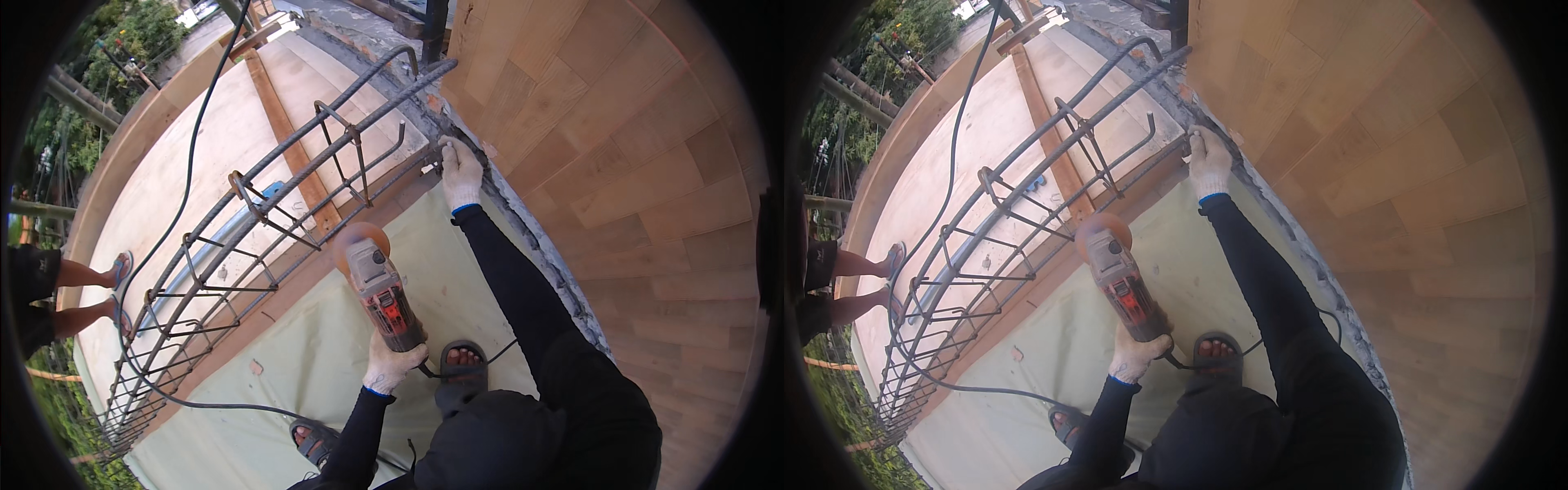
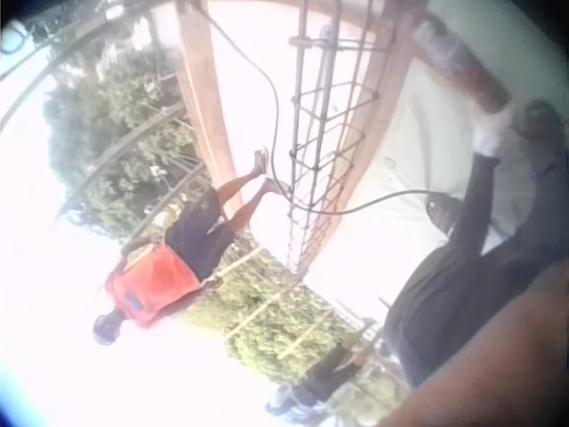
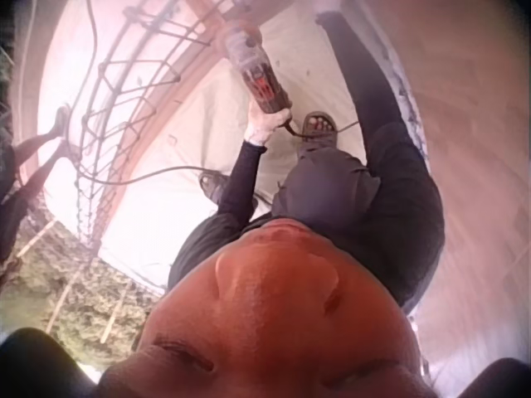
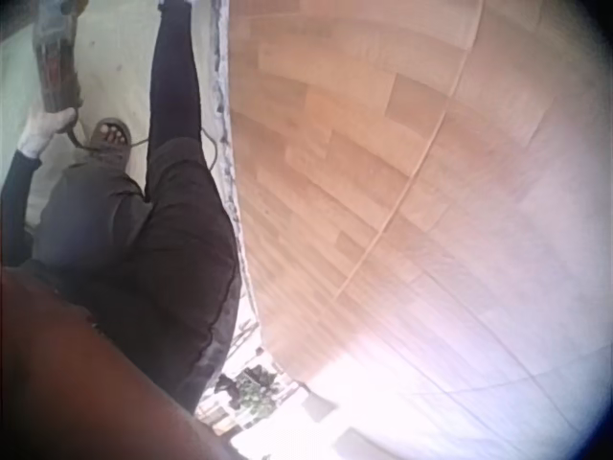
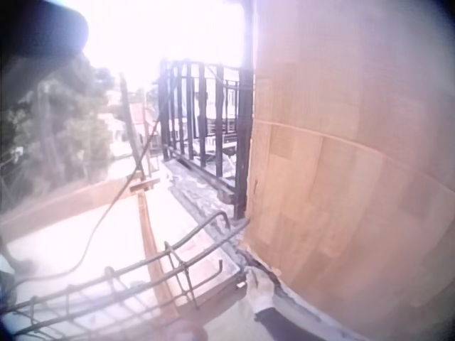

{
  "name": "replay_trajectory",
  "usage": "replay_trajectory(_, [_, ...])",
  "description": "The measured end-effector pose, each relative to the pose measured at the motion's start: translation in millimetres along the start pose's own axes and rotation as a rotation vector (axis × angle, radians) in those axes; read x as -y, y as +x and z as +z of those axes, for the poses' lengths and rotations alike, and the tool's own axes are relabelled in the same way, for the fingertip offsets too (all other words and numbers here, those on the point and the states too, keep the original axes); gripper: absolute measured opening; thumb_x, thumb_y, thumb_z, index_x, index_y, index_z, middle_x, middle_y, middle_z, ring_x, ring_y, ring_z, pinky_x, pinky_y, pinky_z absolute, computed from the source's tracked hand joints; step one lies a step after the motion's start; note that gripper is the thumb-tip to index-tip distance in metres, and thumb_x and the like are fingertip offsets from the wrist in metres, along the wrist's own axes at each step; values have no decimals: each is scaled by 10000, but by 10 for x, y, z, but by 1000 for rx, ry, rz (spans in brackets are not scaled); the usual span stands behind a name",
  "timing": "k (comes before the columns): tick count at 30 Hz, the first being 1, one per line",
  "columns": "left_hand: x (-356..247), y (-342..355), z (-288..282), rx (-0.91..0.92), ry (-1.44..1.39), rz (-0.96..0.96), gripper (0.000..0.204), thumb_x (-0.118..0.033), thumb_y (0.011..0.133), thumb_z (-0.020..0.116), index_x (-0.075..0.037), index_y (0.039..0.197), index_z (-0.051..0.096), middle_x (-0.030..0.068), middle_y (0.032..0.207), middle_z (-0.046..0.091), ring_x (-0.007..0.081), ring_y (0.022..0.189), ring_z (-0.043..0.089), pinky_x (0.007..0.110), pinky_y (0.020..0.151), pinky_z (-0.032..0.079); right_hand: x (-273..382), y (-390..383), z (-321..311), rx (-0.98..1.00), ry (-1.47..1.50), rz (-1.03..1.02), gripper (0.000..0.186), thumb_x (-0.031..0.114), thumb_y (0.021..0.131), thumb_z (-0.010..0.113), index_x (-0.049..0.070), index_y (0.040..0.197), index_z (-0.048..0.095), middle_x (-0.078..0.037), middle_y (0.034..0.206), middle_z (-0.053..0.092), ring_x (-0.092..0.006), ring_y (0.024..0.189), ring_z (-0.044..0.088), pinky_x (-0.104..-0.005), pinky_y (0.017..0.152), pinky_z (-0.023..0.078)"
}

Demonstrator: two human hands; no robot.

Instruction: The person uses an angle grinder to cut a metal rebar frame on a rooftop construction site. They plug in the tool, position the rebar, and cut through the metal bars while sparks fly. Another worker is visible nearby.

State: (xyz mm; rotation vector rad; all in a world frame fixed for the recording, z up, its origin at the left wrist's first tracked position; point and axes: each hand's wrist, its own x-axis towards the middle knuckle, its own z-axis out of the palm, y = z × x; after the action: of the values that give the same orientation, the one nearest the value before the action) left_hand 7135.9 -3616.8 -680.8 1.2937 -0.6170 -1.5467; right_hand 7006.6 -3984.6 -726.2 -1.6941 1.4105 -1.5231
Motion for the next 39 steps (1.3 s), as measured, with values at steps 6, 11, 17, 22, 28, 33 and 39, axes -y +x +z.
replay_trajectory(6, [-60,-14,20,20,80,-28,628,-136,752,885,-2,1315,642,78,1126,734,215,1066,752,398,950,621,-156,50,-8,70,45,84,226,180,1116,640,51,1233,784,-144,1179,810,-317,1114,778,-416,1011,581])
replay_trajectory(11, [4,-15,-6,-2,68,-34,624,-134,749,880,-6,1309,636,79,1120,739,209,1058,751,395,956,621,26,95,111,4,-64,-51,179,160,1112,615,60,1153,757,-155,1086,787,-355,1049,766,-443,949,578])
replay_trajectory(17, [8,-16,12,-36,47,-51,591,-110,754,870,-4,1293,654,80,1120,763,202,1046,771,387,941,635,96,106,156,-32,-149,-46,159,147,1110,608,72,1118,748,-159,1024,769,-379,986,761,-455,920,573])
replay_trajectory(22, [87,6,-26,-62,122,2,526,-82,759,856,-5,1251,688,72,1072,790,189,1017,785,375,920,643,152,84,239,-67,-148,23,166,150,1116,603,71,1109,748,-170,1012,776,-386,977,764,-465,917,574])
replay_trajectory(28, [-17,-26,-66,-73,155,-41,503,-82,760,855,-6,1233,701,76,1076,796,193,1014,788,374,922,643,150,104,217,-55,-182,7,196,158,1126,578,65,1108,750,-180,1023,783,-398,996,770,-474,927,573])
replay_trajectory(33, [-41,-69,-163,-89,195,-7,474,-106,779,858,-7,1220,714,69,1073,803,190,1008,788,370,920,642,268,71,153,-29,-255,57,224,162,1117,565,48,1173,749,-197,1140,797,-416,1074,773,-491,961,580])
replay_trajectory(39, [81,-52,-240,-40,135,-18,621,-126,794,915,2,1325,619,84,1163,774,184,1062,760,368,965,631,803,401,-167,390,-956,-210,288,184,1073,619,30,1281,746,-242,1225,787,-431,1085,775,-583,936,605])
